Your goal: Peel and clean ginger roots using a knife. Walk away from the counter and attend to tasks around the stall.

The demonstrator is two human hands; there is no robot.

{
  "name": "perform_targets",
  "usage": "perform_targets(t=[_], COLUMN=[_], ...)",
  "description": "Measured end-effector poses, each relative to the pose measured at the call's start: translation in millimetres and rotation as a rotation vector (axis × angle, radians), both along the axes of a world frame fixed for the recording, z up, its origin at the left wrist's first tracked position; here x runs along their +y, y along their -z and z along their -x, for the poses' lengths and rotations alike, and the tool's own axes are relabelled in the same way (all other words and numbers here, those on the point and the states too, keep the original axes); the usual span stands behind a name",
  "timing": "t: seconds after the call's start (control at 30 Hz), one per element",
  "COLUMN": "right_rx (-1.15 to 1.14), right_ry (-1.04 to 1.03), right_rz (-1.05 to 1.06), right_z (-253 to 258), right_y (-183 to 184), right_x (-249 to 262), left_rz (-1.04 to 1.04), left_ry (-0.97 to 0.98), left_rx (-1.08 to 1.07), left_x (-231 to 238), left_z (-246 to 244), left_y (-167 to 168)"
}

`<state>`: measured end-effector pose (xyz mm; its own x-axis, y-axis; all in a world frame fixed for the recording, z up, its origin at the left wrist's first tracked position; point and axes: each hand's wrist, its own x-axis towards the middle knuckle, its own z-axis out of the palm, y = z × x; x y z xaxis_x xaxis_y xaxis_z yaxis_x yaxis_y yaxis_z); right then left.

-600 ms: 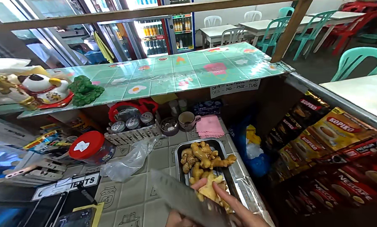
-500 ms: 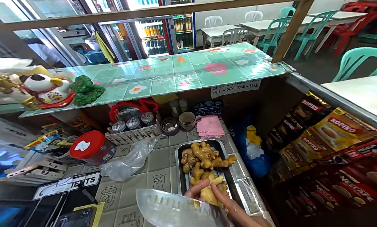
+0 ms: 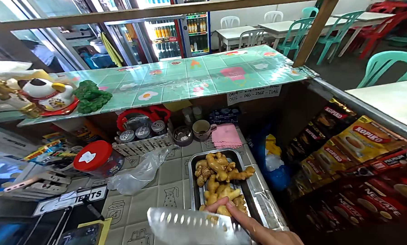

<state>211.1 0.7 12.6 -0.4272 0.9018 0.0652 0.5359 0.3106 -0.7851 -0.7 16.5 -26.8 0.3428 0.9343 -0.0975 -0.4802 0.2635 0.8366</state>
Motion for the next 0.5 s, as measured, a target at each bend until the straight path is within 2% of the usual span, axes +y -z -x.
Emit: perform_targets(t=[0.07,0.23,0.33,0.5], right_rx=[0.049,0.078,0.069,0.048], right_ry=[-0.019,-0.046,-0.021,-0.028], right_rz=[0.015,0.097,0.078,0.089], right_z=[-5,-3,-1,-3], right_y=[3,0,2,-1], right_x=[2,-1,-1,-3], left_rz=[0.049,-0.048,-0.037,-0.091], left_ry=[-0.027,-0.018,-0.01,-0.018], left_rx=[-0.065,0.083,0.042,0.089], left_x=[-6,4,5,4], left_z=[0,-3,-1,-2], left_y=[-4,-3,-1,-4])
